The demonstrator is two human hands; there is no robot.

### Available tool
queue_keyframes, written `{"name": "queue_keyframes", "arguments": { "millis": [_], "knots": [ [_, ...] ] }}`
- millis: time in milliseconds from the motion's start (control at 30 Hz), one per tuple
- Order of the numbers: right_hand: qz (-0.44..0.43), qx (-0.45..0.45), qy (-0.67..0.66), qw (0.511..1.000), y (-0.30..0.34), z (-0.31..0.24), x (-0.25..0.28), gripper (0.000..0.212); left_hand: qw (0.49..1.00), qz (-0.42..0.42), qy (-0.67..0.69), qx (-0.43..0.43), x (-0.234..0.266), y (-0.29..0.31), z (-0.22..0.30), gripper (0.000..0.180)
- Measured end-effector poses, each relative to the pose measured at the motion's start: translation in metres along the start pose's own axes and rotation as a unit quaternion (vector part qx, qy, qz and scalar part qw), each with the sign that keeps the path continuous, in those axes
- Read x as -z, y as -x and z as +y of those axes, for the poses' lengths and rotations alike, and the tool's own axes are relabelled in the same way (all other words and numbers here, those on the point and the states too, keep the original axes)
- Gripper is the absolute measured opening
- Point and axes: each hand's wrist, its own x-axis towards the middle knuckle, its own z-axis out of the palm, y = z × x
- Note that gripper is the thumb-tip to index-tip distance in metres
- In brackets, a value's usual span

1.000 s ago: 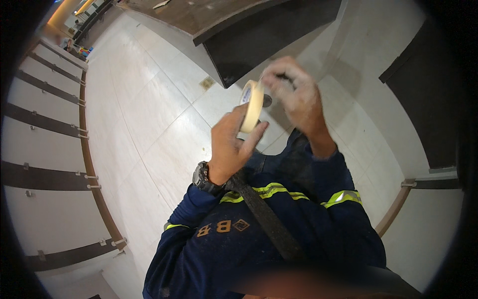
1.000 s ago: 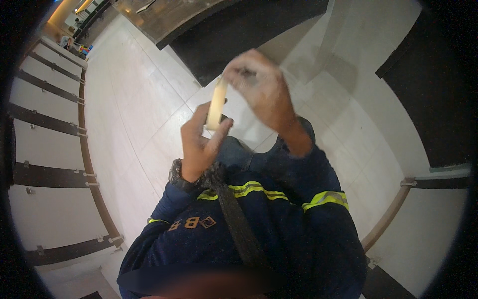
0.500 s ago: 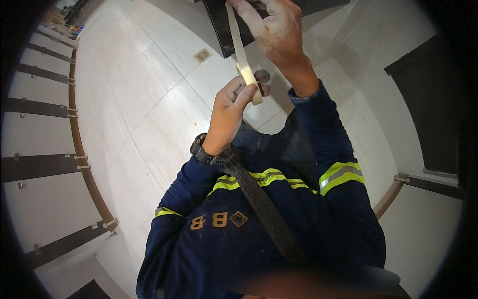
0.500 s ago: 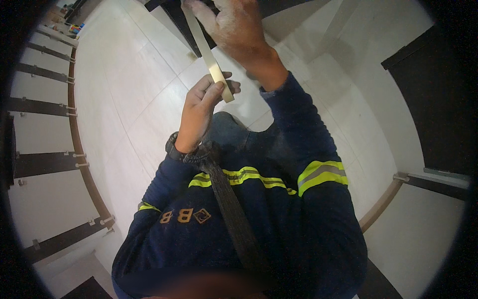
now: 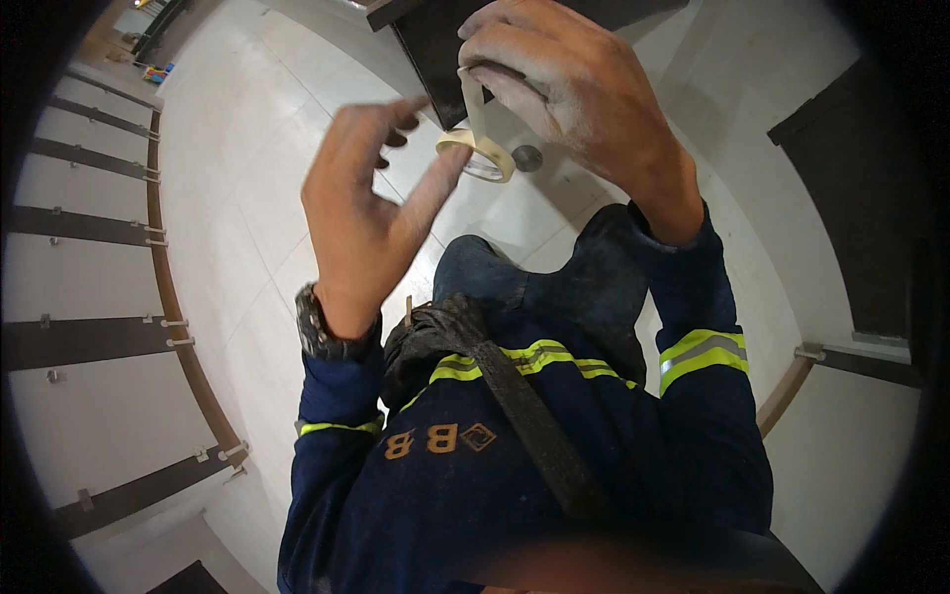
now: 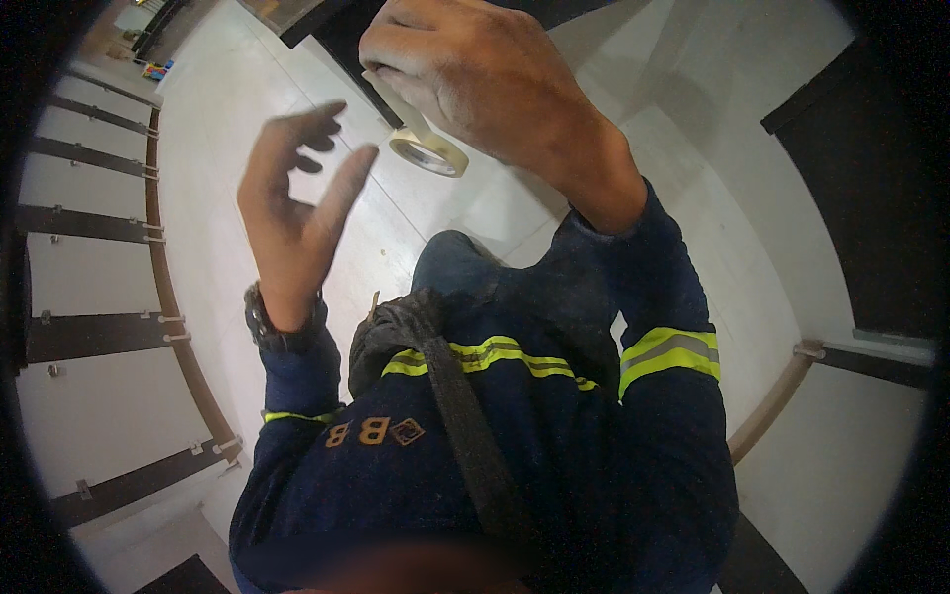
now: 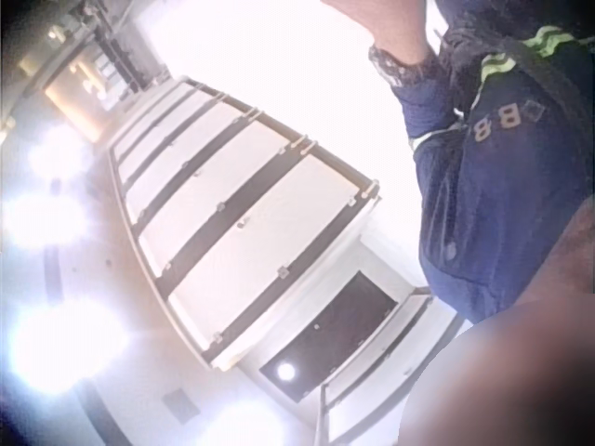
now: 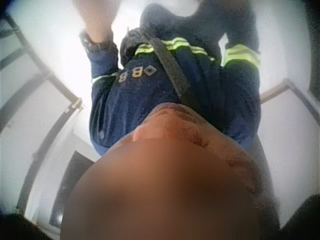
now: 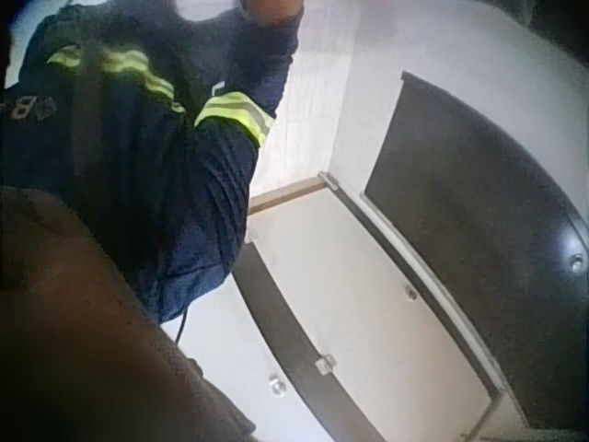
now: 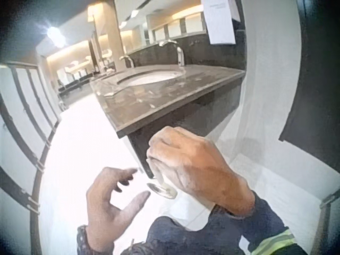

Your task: The person scrapes the edge of a bathroom sink countertop with a small metal tool, then applies masking tape along the sink's perimeter. The person uses both hands to press the tape into place and smooth it along the curved edge.

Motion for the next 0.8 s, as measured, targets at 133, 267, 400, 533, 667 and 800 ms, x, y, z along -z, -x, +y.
{"name": "queue_keyframes", "arguments": {
  "millis": [133,267,400,533,667,800],
  "knots": [
    [-0.012,0.008,0.012,1.0,-0.005,-0.01,0.007,0.014,0.999,0.014,0.022,-0.036,-0.009,-0.02,-0.002,0.026],
    [-0.003,-0.01,0.022,1.0,-0.002,-0.011,0.009,0.014,0.998,0.022,0.052,-0.002,-0.021,-0.019,0.0,0.016],
    [0.165,-0.168,0.002,0.972,0.038,0.001,-0.017,0.034,0.997,0.002,0.076,0.011,-0.025,-0.017,0.003,0.012],
    [0.102,-0.355,-0.349,0.861,0.077,-0.005,-0.047,0.038,0.998,0.01,0.064,-0.011,-0.029,-0.018,-0.002,0.011],
    [0.05,-0.359,-0.366,0.857,0.073,-0.011,-0.064,0.034,0.998,0.008,-0.013,-0.064,-0.024,-0.028,-0.008,0.013],
    [0.068,-0.364,-0.334,0.867,0.055,-0.008,-0.076,0.031,0.984,0.068,-0.11,-0.119,-0.007,-0.041,-0.023,0.017]
  ]
}}
